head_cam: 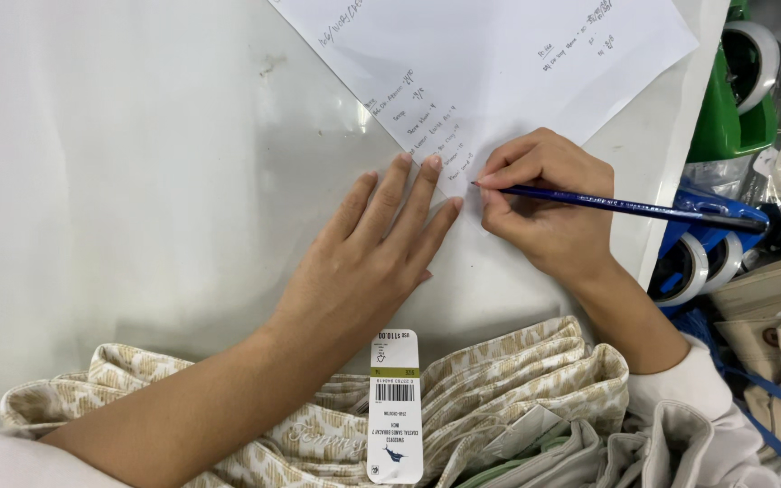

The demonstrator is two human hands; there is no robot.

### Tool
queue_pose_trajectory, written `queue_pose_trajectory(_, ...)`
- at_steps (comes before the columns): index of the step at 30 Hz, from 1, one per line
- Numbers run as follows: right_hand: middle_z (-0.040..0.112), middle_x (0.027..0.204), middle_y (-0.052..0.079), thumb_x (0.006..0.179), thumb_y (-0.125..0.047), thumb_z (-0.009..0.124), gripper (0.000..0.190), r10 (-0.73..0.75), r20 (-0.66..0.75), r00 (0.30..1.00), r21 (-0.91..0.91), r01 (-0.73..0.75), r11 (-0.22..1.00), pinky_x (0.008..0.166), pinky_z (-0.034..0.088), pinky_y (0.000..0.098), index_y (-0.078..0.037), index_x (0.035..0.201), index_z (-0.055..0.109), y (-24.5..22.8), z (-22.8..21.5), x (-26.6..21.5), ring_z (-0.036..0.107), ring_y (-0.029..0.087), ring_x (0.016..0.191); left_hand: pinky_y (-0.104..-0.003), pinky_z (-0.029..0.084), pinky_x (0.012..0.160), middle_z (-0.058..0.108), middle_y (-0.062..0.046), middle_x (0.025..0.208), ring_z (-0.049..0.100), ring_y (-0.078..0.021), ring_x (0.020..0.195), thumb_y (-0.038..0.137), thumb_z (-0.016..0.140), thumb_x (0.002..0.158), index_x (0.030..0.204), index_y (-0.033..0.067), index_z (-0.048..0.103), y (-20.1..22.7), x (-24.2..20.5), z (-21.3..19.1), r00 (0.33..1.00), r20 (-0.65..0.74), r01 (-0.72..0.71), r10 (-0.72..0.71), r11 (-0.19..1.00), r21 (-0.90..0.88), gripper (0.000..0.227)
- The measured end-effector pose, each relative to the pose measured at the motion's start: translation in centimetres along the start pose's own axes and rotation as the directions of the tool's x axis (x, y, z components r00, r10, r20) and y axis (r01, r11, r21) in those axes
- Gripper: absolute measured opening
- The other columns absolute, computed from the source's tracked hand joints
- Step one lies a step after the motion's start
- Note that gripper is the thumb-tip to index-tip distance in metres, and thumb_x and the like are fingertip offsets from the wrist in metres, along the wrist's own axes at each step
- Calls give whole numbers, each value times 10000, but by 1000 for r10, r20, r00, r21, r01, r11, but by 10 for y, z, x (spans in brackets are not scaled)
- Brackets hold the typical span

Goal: The person writes data on a paper form using a pen, handles several pairs of shorts and pants to check their tags, and uses a tagging gun to attach plastic fasteners to the garments.

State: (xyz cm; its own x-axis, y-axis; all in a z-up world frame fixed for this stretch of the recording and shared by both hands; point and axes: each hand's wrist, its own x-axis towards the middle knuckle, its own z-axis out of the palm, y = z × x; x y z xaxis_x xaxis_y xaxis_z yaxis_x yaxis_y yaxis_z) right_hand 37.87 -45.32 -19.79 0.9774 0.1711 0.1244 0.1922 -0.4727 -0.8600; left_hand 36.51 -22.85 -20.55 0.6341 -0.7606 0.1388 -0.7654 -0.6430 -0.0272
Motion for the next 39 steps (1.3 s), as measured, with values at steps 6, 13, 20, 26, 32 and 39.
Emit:
queue_pose_trajectory(6,704,937,156,846,135,736,167,34,55,998,-1,-34,999,734,515,251,-14,917,710,1,2,0,664,195,829,-437,456,1116,558,-176,1492,539,-357,1351,323,568,1069,1455,181,602,2,0,0,997,-77,14,-17,999,-40,412)
queue_pose_trajectory(13,696,932,149,865,119,740,154,65,90,994,35,-68,997,708,512,245,-19,884,675,0,2,3,657,185,822,-429,455,1121,564,-176,1485,541,-355,1349,215,487,1087,1444,165,605,2,1,-5,998,-66,14,-15,1000,-7,380)
queue_pose_trajectory(20,697,924,124,857,113,744,164,43,106,993,-18,-41,999,735,502,249,-33,853,669,-4,1,5,650,177,828,-420,453,1116,575,-161,1481,544,-343,1346,227,510,1082,1449,184,608,0,2,-6,998,-66,9,-8,1000,7,382)
queue_pose_trajectory(26,694,927,132,877,123,739,163,42,82,996,2,-42,999,690,495,232,-21,864,665,-6,3,5,651,173,821,-424,467,1097,580,-161,1471,551,-343,1330,248,540,1081,1444,180,611,0,2,-5,998,-70,7,-7,1000,-1,376)
queue_pose_trajectory(32,695,933,141,885,123,732,152,24,82,996,9,-24,1000,701,496,242,-17,880,675,-4,3,5,653,183,826,-425,460,1101,575,-152,1479,548,-335,1339,318,533,1095,1440,183,614,1,2,-2,996,-81,22,-23,1000,-7,379)
queue_pose_trajectory(39,687,931,138,868,134,732,176,22,68,997,-5,-22,1000,697,485,244,-28,864,663,-1,1,3,641,178,817,-422,458,1101,571,-148,1484,550,-328,1339,329,534,1087,1452,189,606,0,1,-3,997,-76,16,-17,1000,-3,397)
